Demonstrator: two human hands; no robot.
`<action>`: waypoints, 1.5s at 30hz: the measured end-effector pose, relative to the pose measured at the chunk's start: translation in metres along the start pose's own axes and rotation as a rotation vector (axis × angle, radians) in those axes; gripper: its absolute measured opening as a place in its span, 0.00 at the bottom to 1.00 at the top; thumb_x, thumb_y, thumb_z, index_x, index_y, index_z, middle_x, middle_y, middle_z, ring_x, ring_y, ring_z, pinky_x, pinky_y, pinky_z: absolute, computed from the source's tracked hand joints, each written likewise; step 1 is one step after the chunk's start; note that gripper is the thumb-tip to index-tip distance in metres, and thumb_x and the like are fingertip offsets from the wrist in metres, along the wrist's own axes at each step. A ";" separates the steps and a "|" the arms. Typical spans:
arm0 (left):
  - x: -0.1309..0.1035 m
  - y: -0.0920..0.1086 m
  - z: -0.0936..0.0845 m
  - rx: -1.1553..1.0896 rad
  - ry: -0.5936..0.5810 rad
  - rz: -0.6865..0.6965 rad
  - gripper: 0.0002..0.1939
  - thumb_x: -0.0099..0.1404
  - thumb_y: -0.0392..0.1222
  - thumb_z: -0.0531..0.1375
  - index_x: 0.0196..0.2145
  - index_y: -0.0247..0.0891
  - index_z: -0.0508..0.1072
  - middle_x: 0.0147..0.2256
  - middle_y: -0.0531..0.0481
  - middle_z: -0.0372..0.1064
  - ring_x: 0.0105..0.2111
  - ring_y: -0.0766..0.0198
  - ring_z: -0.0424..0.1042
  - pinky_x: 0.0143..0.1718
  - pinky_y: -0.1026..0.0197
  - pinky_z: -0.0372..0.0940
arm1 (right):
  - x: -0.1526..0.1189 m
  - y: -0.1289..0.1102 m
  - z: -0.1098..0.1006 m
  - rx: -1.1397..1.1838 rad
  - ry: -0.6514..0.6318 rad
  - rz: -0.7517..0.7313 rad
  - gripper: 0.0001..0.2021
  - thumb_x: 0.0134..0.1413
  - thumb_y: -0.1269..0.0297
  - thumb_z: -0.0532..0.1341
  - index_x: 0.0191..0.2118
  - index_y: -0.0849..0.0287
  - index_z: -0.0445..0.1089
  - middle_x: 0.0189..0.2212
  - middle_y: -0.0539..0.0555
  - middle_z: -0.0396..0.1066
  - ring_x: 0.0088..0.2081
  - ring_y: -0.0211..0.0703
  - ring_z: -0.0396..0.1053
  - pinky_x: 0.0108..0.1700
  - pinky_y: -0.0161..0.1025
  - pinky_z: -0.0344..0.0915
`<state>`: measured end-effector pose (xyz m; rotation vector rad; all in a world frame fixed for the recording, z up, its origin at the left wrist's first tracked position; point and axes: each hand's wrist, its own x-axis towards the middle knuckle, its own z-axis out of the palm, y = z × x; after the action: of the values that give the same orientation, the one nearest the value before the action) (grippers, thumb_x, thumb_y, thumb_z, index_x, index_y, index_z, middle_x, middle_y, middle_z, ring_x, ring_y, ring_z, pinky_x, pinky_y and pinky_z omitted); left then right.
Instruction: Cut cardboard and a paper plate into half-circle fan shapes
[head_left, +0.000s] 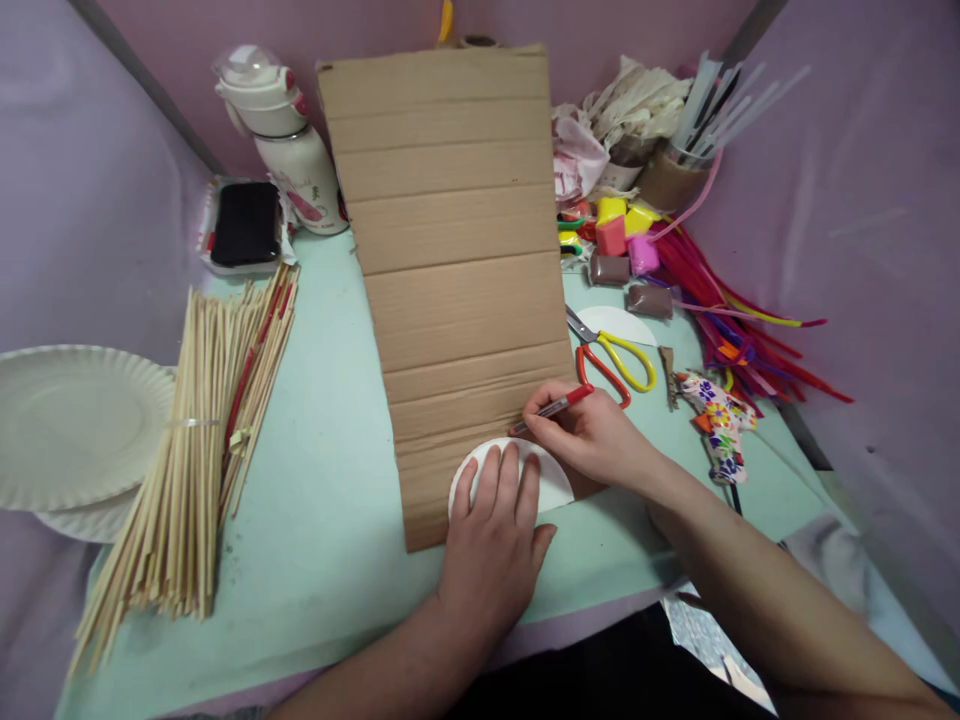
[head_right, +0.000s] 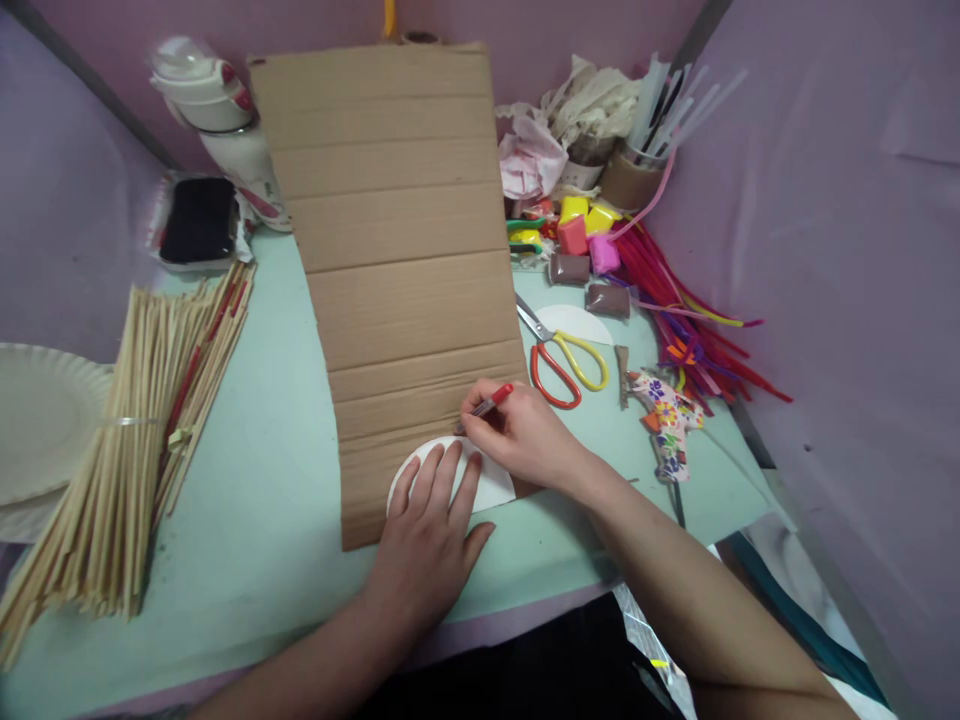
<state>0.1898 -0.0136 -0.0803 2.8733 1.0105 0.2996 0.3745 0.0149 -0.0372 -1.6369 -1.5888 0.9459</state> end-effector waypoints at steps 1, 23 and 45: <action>0.000 0.000 0.000 -0.001 -0.004 0.001 0.31 0.69 0.57 0.49 0.62 0.34 0.61 0.63 0.40 0.58 0.63 0.50 0.55 0.62 0.45 0.50 | -0.001 0.000 -0.001 0.025 0.011 0.017 0.04 0.58 0.68 0.57 0.32 0.57 0.67 0.28 0.51 0.72 0.30 0.40 0.71 0.31 0.35 0.65; 0.001 0.001 0.000 -0.002 0.031 -0.007 0.31 0.67 0.56 0.53 0.61 0.34 0.63 0.61 0.39 0.61 0.61 0.49 0.59 0.61 0.45 0.53 | -0.002 -0.002 0.000 0.113 0.011 0.016 0.04 0.57 0.68 0.58 0.31 0.58 0.67 0.28 0.52 0.73 0.30 0.41 0.72 0.31 0.35 0.67; 0.001 0.002 0.002 0.007 0.025 -0.015 0.31 0.67 0.56 0.53 0.61 0.35 0.62 0.62 0.40 0.59 0.62 0.50 0.57 0.62 0.45 0.51 | -0.006 0.007 -0.001 0.131 0.033 0.043 0.04 0.57 0.67 0.58 0.32 0.59 0.68 0.27 0.51 0.72 0.29 0.39 0.71 0.31 0.34 0.66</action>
<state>0.1923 -0.0140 -0.0817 2.8736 1.0392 0.3323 0.3787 0.0084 -0.0424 -1.5925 -1.4438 1.0181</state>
